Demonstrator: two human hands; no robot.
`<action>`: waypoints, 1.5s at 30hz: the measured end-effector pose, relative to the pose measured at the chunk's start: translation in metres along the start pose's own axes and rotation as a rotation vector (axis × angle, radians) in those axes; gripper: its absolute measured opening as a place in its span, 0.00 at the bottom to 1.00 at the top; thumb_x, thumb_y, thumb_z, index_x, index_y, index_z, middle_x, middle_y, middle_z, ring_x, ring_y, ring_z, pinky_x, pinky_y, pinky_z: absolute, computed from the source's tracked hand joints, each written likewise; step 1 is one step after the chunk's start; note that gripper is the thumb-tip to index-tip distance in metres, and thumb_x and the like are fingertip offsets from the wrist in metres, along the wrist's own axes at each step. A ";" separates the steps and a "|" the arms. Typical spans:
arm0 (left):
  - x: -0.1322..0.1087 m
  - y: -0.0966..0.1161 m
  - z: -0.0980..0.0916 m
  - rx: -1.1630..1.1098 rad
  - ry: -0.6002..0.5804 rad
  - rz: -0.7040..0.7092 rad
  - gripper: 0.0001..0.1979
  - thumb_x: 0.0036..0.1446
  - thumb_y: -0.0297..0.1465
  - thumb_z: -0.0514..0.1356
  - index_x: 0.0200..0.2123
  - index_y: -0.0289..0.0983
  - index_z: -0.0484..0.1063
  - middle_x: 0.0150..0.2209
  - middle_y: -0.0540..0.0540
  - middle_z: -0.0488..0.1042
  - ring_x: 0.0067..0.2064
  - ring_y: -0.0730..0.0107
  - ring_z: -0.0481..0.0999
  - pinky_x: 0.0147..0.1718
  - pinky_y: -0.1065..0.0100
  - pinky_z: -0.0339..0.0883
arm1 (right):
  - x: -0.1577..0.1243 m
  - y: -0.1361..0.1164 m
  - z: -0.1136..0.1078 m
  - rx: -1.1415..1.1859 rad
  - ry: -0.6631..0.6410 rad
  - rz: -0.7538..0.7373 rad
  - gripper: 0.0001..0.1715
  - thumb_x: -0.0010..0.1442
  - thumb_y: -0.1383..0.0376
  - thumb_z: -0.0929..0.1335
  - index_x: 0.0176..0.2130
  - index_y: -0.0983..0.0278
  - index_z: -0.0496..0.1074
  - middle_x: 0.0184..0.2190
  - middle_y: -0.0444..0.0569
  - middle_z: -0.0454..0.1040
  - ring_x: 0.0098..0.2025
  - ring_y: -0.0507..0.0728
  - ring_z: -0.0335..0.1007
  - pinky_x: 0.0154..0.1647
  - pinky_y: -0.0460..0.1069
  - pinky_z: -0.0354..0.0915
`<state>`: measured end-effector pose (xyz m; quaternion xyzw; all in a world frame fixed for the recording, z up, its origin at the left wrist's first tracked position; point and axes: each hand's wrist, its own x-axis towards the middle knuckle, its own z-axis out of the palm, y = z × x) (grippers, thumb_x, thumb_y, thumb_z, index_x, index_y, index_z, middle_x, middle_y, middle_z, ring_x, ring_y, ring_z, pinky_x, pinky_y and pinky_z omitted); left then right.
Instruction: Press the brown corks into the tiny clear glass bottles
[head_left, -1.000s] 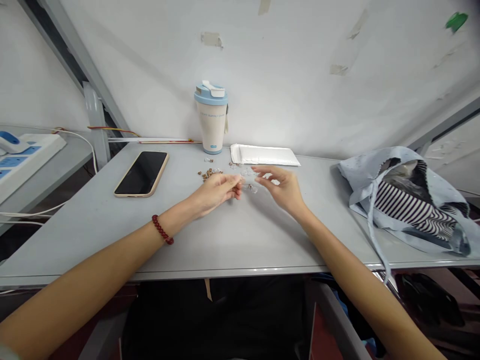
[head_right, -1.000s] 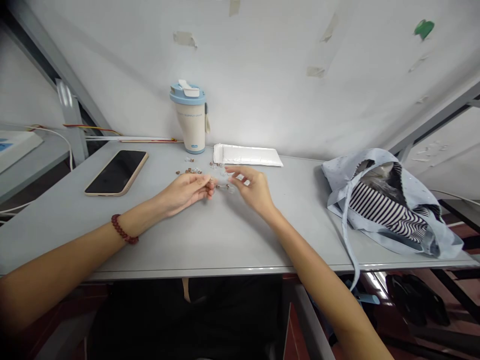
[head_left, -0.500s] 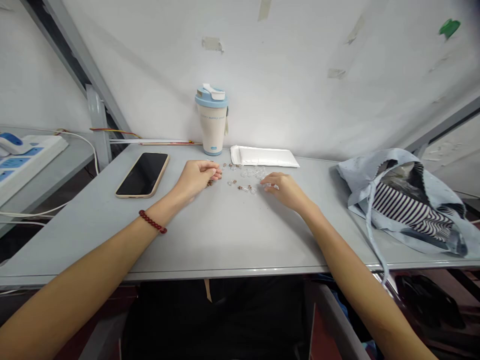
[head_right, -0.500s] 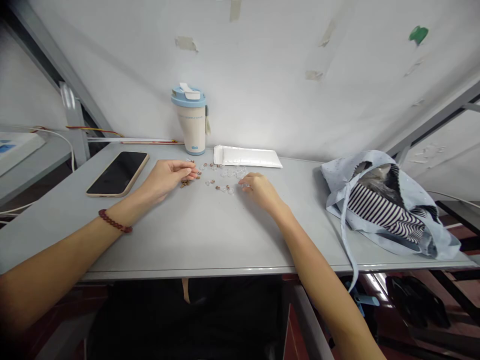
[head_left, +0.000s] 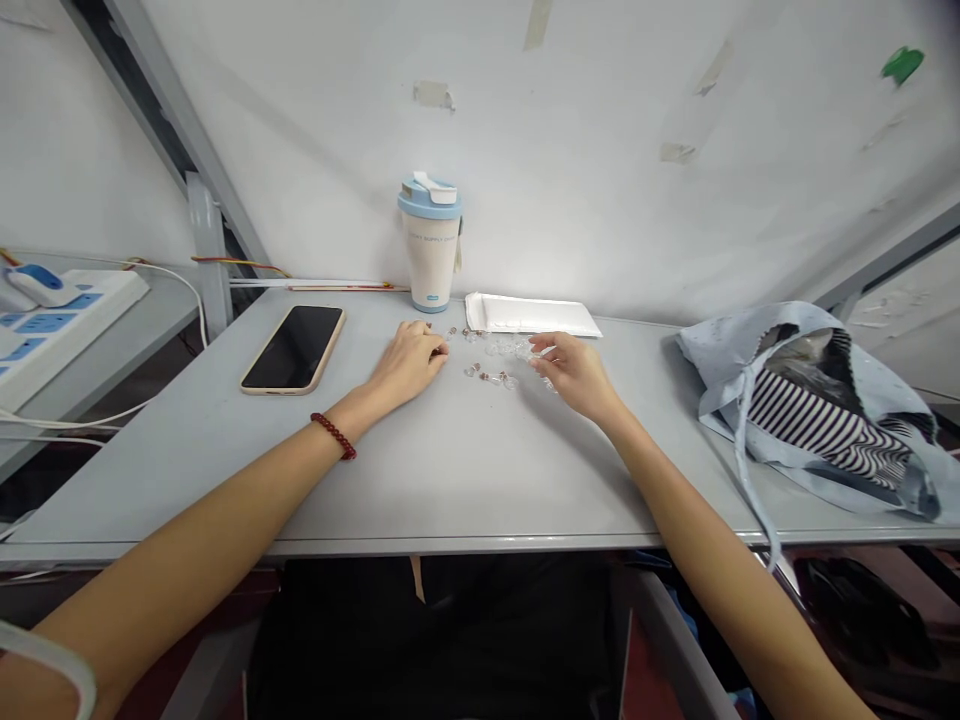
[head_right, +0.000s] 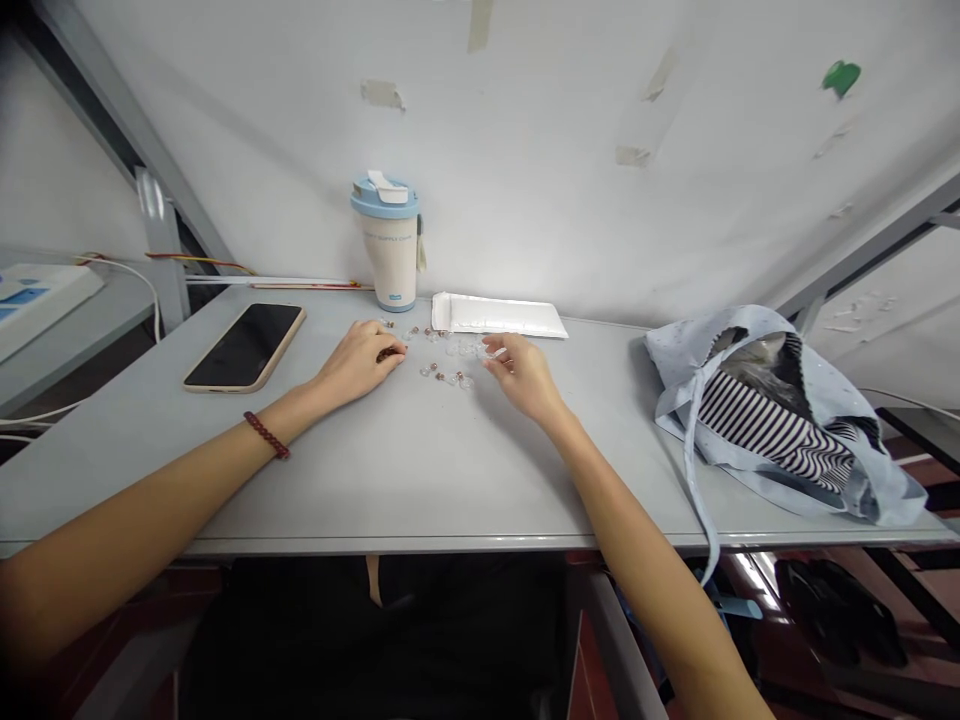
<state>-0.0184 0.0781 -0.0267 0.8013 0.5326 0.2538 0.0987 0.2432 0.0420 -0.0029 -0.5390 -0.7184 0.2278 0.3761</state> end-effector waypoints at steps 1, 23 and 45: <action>0.000 0.001 0.000 -0.001 -0.001 0.001 0.10 0.59 0.28 0.55 0.35 0.35 0.77 0.43 0.37 0.73 0.51 0.51 0.68 0.51 0.53 0.65 | -0.001 -0.004 -0.001 0.073 -0.010 0.059 0.11 0.57 0.64 0.68 0.42 0.63 0.73 0.34 0.50 0.76 0.31 0.56 0.74 0.33 0.53 0.68; -0.032 0.063 0.004 -0.883 0.027 -0.016 0.06 0.53 0.33 0.65 0.31 0.36 0.75 0.33 0.46 0.80 0.37 0.64 0.80 0.41 0.63 0.72 | -0.013 -0.028 0.020 0.828 -0.216 0.210 0.16 0.47 0.60 0.79 0.36 0.64 0.80 0.31 0.48 0.82 0.36 0.55 0.79 0.47 0.54 0.72; -0.039 0.061 0.001 -0.610 0.259 0.346 0.03 0.57 0.30 0.65 0.33 0.37 0.79 0.32 0.47 0.81 0.34 0.69 0.79 0.36 0.68 0.73 | -0.012 -0.023 0.014 0.809 -0.378 0.152 0.15 0.52 0.58 0.77 0.38 0.63 0.81 0.30 0.47 0.80 0.28 0.51 0.73 0.38 0.52 0.72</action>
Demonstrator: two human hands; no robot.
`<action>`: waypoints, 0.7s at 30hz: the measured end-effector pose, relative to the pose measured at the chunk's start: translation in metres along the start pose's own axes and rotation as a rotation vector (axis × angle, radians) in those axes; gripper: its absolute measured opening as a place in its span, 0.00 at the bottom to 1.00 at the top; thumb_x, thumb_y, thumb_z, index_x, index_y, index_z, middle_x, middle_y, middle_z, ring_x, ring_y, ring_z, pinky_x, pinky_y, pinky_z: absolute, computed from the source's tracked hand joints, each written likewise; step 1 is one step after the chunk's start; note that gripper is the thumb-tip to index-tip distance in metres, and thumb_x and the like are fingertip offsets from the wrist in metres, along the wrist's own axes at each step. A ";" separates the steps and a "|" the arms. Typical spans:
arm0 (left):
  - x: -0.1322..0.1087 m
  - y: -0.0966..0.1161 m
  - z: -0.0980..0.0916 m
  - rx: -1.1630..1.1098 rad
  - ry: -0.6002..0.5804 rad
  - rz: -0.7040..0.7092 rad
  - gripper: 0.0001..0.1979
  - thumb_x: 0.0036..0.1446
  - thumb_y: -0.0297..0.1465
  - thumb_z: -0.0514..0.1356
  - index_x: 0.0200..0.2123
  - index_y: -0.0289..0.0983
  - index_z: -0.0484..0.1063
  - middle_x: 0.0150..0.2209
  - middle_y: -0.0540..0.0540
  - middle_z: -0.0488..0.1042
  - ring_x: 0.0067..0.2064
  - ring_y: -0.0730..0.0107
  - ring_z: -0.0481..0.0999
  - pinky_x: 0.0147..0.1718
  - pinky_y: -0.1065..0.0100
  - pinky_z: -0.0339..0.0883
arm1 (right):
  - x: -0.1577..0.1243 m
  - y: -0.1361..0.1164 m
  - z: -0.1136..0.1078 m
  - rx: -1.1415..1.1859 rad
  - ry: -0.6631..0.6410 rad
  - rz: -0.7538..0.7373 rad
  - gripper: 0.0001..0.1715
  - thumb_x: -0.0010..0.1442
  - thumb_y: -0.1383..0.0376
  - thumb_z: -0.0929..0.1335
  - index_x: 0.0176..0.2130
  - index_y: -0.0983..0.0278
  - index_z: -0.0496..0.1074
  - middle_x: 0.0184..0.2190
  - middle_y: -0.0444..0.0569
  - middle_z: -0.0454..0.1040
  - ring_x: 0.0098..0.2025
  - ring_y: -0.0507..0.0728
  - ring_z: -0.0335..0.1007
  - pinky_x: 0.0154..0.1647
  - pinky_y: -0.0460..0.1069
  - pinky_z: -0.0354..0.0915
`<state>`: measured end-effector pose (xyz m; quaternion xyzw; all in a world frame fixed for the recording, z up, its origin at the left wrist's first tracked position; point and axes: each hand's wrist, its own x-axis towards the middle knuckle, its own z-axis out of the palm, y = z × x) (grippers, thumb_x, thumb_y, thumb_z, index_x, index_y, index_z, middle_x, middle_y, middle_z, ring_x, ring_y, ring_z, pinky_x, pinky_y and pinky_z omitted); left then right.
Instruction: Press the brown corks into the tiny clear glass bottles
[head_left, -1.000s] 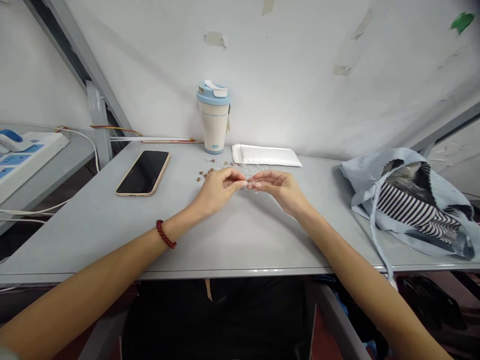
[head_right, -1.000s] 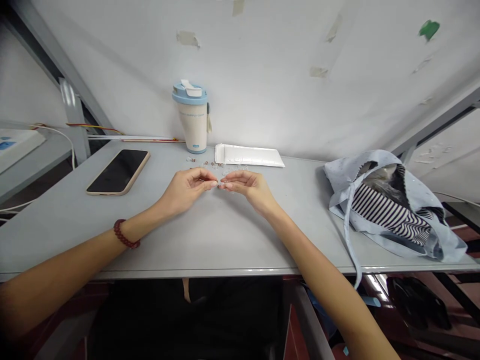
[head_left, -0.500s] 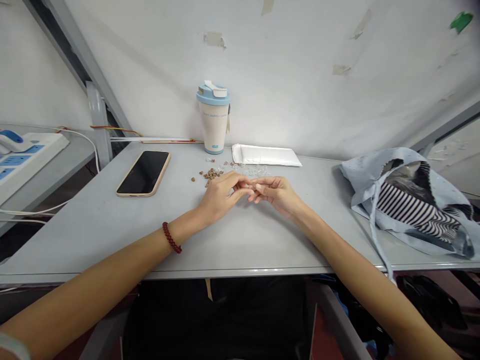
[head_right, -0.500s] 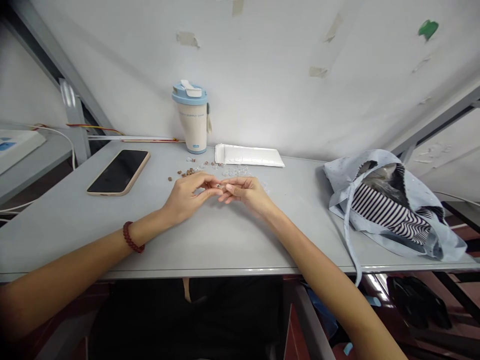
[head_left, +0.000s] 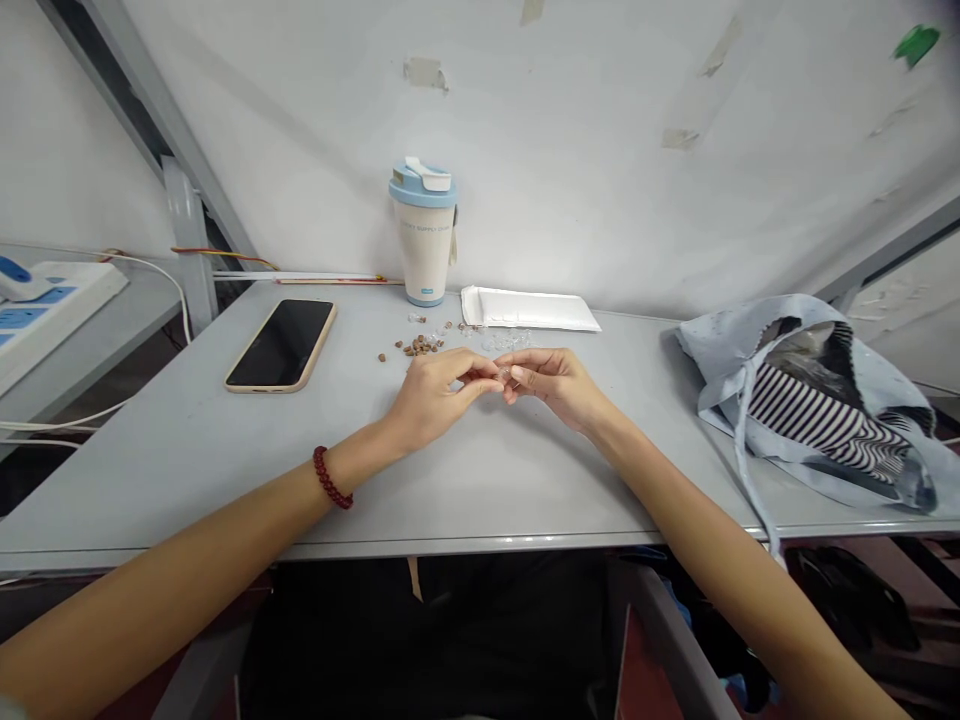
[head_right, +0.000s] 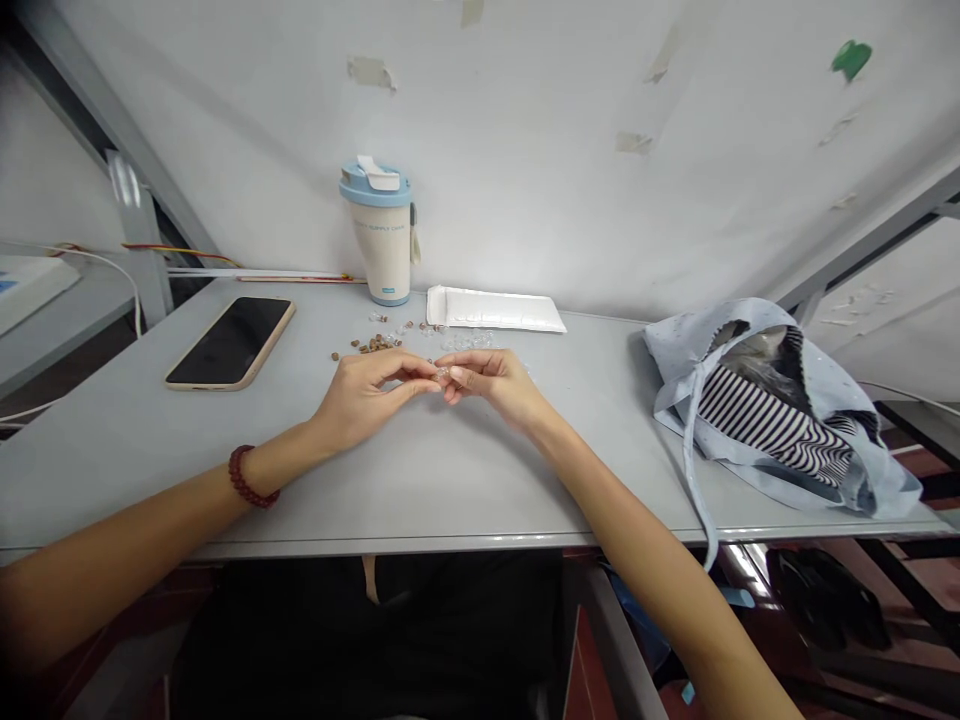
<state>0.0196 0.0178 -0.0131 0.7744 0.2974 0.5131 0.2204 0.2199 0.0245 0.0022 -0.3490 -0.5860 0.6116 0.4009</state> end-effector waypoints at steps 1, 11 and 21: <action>0.000 0.001 0.000 -0.028 0.014 -0.044 0.02 0.56 0.29 0.66 0.32 0.37 0.79 0.31 0.47 0.81 0.33 0.69 0.79 0.35 0.68 0.73 | 0.000 0.000 0.000 0.005 0.012 -0.005 0.15 0.52 0.58 0.77 0.38 0.63 0.81 0.30 0.46 0.80 0.28 0.51 0.73 0.38 0.52 0.72; 0.001 0.007 0.000 -0.187 -0.038 -0.332 0.05 0.50 0.31 0.68 0.27 0.37 0.76 0.27 0.49 0.80 0.29 0.70 0.78 0.31 0.69 0.72 | -0.004 -0.002 0.004 -0.118 -0.002 -0.003 0.16 0.54 0.56 0.75 0.40 0.64 0.81 0.28 0.45 0.77 0.26 0.50 0.69 0.37 0.51 0.70; 0.001 0.013 -0.005 -0.335 -0.297 -0.415 0.11 0.49 0.29 0.68 0.32 0.39 0.67 0.27 0.51 0.81 0.31 0.65 0.81 0.33 0.66 0.73 | -0.006 -0.002 -0.004 -0.179 -0.225 0.038 0.16 0.56 0.56 0.73 0.38 0.66 0.80 0.29 0.47 0.78 0.26 0.51 0.71 0.30 0.50 0.72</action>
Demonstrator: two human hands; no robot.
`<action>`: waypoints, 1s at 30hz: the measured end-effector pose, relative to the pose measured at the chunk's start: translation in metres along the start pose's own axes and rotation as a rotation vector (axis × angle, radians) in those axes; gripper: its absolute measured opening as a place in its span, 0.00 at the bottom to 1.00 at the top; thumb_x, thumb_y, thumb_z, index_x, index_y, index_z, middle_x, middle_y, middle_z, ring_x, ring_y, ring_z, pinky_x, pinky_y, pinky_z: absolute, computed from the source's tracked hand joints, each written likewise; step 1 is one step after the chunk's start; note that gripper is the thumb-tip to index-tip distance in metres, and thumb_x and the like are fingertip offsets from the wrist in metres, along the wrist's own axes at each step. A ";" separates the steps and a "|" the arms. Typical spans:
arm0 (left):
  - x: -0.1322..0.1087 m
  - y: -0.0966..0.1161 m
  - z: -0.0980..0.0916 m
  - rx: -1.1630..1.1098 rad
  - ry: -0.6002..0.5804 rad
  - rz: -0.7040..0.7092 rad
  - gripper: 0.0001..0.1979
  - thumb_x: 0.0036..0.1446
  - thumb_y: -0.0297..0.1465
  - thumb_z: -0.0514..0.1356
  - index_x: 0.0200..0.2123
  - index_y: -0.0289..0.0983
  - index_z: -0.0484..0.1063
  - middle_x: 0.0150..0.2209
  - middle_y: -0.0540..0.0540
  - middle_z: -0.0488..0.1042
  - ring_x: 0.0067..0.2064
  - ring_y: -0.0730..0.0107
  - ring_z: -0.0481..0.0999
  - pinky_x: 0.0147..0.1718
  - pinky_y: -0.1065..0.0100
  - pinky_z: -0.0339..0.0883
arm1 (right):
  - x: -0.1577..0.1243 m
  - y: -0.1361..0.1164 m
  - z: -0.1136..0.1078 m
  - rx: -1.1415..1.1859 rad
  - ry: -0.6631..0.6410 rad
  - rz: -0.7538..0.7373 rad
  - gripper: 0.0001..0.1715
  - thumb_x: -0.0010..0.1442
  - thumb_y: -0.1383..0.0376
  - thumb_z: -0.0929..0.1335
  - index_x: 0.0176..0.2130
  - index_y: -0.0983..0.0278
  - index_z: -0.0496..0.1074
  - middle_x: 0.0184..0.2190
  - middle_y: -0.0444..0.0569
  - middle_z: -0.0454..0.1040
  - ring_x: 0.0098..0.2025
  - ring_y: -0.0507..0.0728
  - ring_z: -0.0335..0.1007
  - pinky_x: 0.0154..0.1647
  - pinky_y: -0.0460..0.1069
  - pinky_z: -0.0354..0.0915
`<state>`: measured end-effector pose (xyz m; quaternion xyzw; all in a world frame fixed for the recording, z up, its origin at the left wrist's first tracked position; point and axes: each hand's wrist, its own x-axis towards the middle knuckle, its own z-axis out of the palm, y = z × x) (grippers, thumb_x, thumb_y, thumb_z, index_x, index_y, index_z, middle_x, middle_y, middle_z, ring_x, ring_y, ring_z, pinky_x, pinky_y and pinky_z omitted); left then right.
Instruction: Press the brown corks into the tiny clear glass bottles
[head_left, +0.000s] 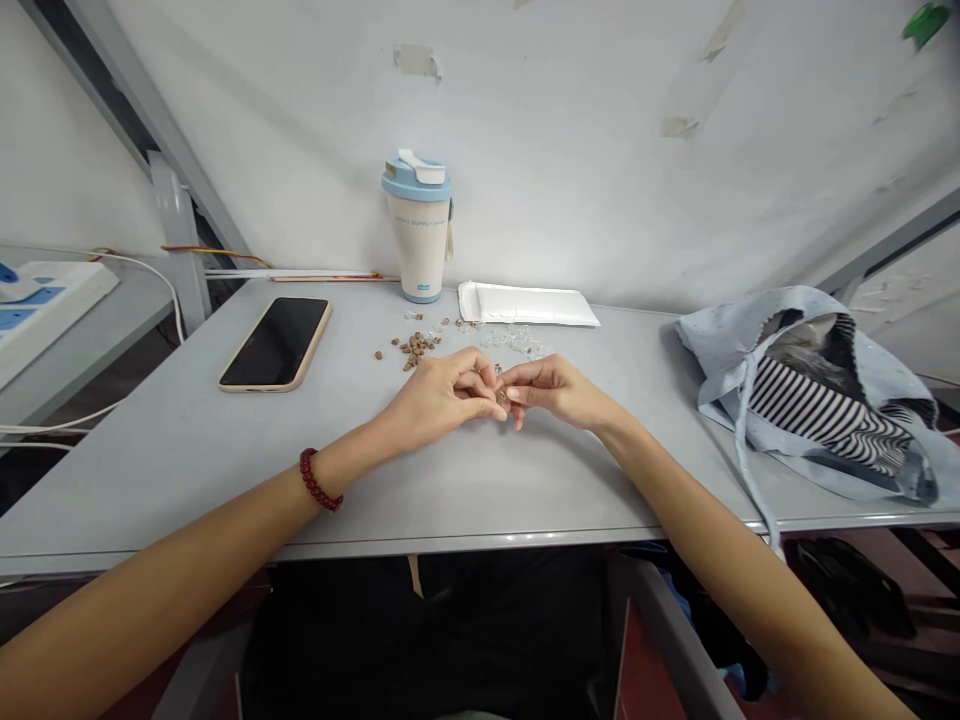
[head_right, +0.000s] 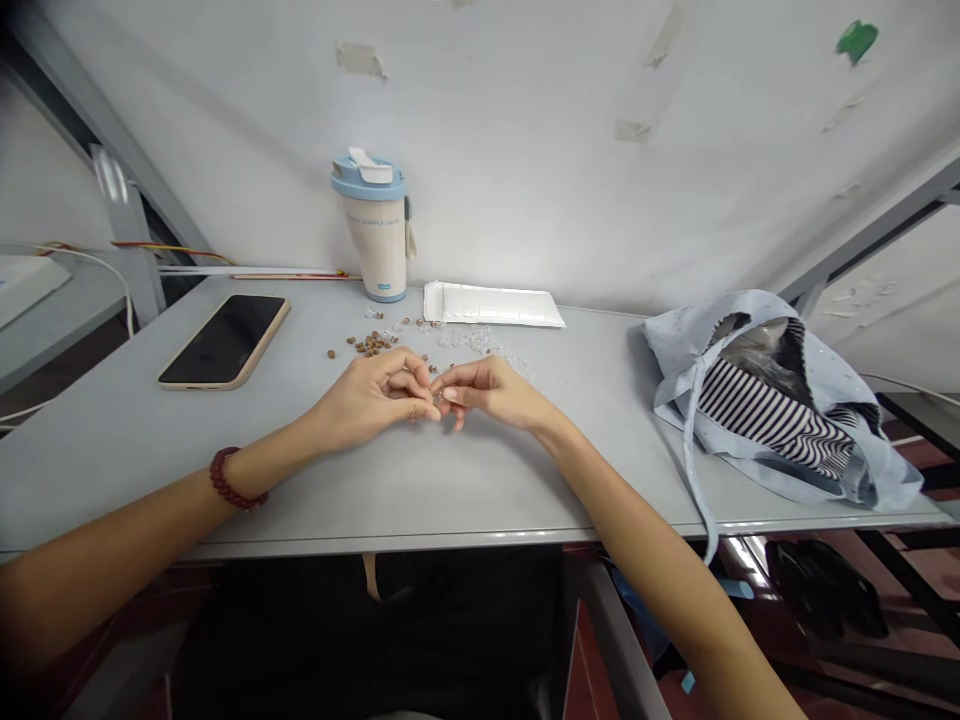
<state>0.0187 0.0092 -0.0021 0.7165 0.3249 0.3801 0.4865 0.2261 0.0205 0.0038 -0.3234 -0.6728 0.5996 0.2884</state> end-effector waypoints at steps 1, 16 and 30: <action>0.000 0.000 0.000 0.008 0.002 0.006 0.10 0.49 0.29 0.67 0.31 0.39 0.67 0.27 0.50 0.81 0.31 0.65 0.81 0.32 0.66 0.73 | 0.000 0.000 0.000 -0.008 -0.003 -0.001 0.16 0.57 0.56 0.73 0.38 0.66 0.80 0.28 0.47 0.78 0.26 0.51 0.71 0.30 0.50 0.73; 0.014 -0.017 -0.010 0.296 0.234 0.057 0.06 0.55 0.33 0.63 0.31 0.37 0.76 0.30 0.47 0.81 0.32 0.67 0.80 0.35 0.67 0.75 | 0.007 -0.001 -0.006 -0.075 0.237 0.062 0.28 0.57 0.54 0.72 0.52 0.67 0.72 0.33 0.51 0.79 0.30 0.53 0.72 0.32 0.51 0.72; 0.023 -0.023 -0.068 0.634 0.462 -0.164 0.04 0.48 0.27 0.62 0.26 0.39 0.79 0.29 0.45 0.81 0.34 0.59 0.79 0.39 0.62 0.71 | -0.018 -0.005 -0.062 -0.850 0.419 0.234 0.10 0.49 0.58 0.74 0.30 0.63 0.77 0.28 0.49 0.77 0.29 0.55 0.68 0.30 0.50 0.62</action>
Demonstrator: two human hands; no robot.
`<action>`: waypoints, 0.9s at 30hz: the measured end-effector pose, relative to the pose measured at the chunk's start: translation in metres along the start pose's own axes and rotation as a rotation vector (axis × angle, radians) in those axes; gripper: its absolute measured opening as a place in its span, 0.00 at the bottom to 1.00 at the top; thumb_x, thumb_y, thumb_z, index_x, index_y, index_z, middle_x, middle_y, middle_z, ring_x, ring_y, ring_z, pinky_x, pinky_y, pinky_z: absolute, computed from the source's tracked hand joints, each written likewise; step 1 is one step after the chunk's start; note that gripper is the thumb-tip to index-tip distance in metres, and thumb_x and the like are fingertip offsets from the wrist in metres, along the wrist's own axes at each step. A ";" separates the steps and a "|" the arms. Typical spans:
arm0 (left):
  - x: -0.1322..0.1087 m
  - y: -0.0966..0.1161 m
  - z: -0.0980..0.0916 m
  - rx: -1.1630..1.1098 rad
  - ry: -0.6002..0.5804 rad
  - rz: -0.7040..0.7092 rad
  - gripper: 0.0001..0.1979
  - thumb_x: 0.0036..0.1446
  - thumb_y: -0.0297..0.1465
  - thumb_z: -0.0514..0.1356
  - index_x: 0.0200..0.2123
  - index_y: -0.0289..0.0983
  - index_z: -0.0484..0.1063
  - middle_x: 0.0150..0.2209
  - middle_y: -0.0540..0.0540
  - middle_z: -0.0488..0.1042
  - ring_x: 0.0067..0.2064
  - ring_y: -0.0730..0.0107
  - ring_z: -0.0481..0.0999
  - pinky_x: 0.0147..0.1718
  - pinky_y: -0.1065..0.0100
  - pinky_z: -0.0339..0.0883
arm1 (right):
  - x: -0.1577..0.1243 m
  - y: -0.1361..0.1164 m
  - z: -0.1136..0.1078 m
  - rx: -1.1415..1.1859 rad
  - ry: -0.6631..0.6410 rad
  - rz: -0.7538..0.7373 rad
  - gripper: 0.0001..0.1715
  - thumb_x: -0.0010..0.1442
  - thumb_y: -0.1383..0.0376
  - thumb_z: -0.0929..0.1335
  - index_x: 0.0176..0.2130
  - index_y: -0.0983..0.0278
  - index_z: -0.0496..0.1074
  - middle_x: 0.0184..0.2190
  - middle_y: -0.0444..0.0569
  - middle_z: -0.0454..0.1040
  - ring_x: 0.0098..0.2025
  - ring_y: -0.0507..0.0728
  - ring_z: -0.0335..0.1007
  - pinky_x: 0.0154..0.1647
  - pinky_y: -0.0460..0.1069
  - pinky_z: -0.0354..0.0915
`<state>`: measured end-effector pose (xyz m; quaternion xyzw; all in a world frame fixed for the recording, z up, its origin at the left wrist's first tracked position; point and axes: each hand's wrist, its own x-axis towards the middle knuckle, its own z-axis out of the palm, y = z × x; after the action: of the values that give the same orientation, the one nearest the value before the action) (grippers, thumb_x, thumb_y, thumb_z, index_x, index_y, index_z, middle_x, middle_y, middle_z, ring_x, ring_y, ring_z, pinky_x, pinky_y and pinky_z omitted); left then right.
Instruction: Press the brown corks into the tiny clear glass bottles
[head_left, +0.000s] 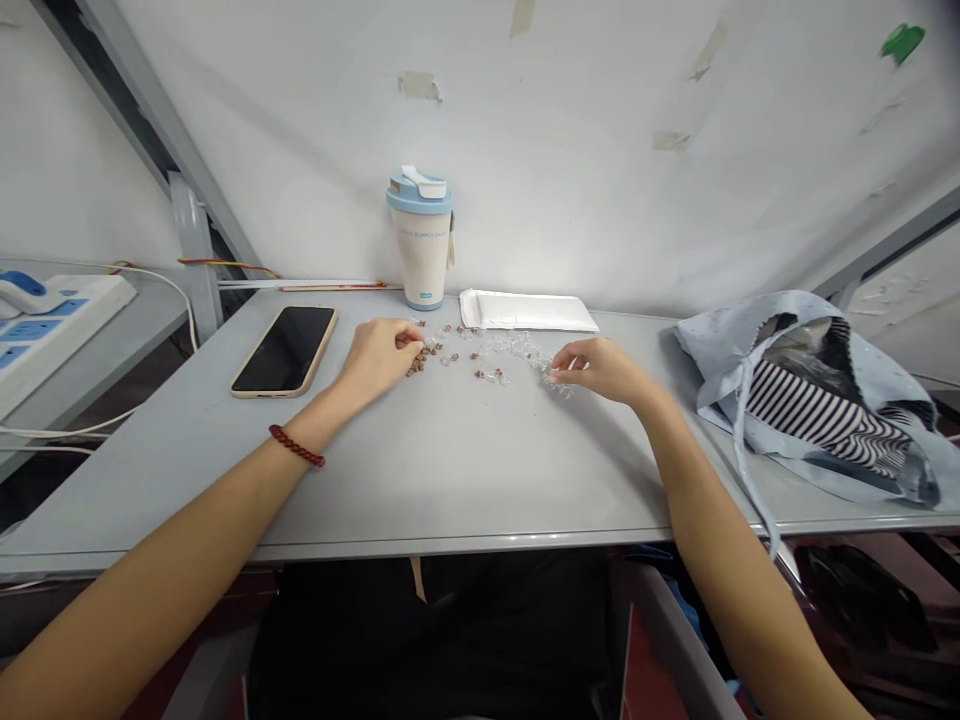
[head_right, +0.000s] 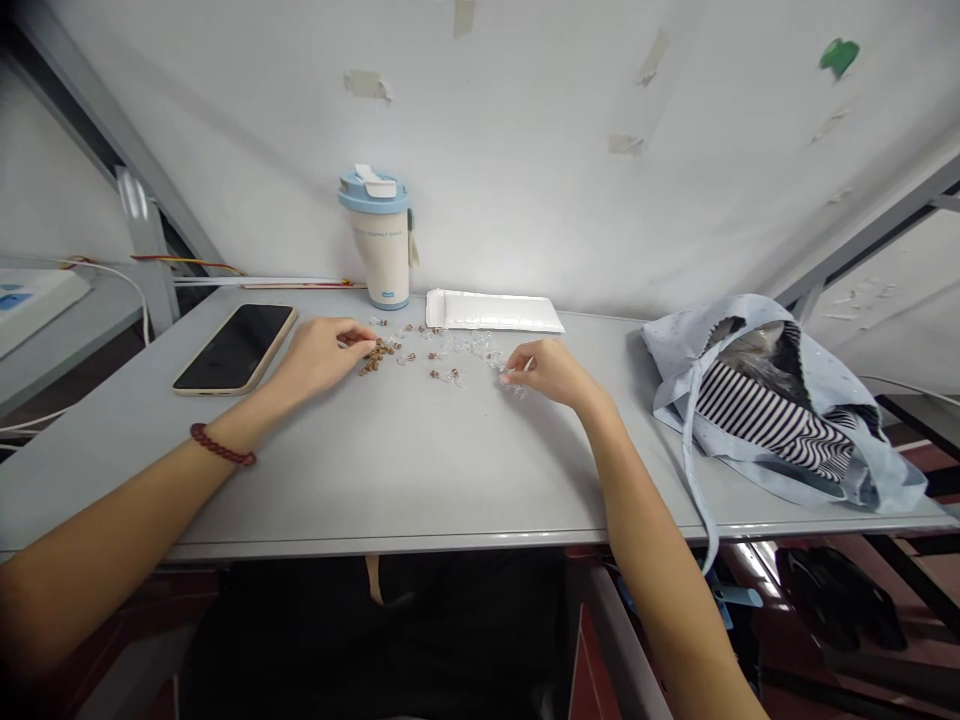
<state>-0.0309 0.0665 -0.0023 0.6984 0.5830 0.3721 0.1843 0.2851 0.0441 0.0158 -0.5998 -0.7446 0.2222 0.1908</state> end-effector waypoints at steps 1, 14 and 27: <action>0.003 -0.004 -0.006 0.035 -0.021 -0.014 0.03 0.46 0.28 0.63 0.24 0.39 0.78 0.28 0.45 0.80 0.34 0.58 0.79 0.38 0.62 0.71 | 0.000 0.000 0.000 -0.016 -0.016 0.002 0.10 0.49 0.59 0.74 0.30 0.63 0.78 0.29 0.49 0.77 0.29 0.55 0.69 0.30 0.50 0.62; 0.019 -0.035 -0.029 0.250 -0.144 -0.076 0.05 0.34 0.28 0.67 0.15 0.43 0.74 0.18 0.48 0.74 0.33 0.54 0.76 0.38 0.61 0.70 | 0.001 -0.011 0.025 -0.188 -0.021 -0.127 0.07 0.52 0.71 0.66 0.28 0.65 0.75 0.33 0.54 0.74 0.29 0.55 0.67 0.31 0.51 0.62; -0.023 0.035 0.004 -0.624 -0.243 -0.053 0.07 0.45 0.33 0.69 0.29 0.37 0.79 0.28 0.47 0.80 0.34 0.66 0.79 0.38 0.63 0.73 | -0.014 -0.056 0.044 0.761 -0.036 -0.100 0.12 0.52 0.59 0.75 0.34 0.64 0.75 0.32 0.50 0.80 0.38 0.57 0.78 0.43 0.55 0.71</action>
<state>-0.0048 0.0367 0.0124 0.6320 0.4326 0.4418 0.4671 0.2180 0.0155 0.0103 -0.4450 -0.6407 0.4835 0.3972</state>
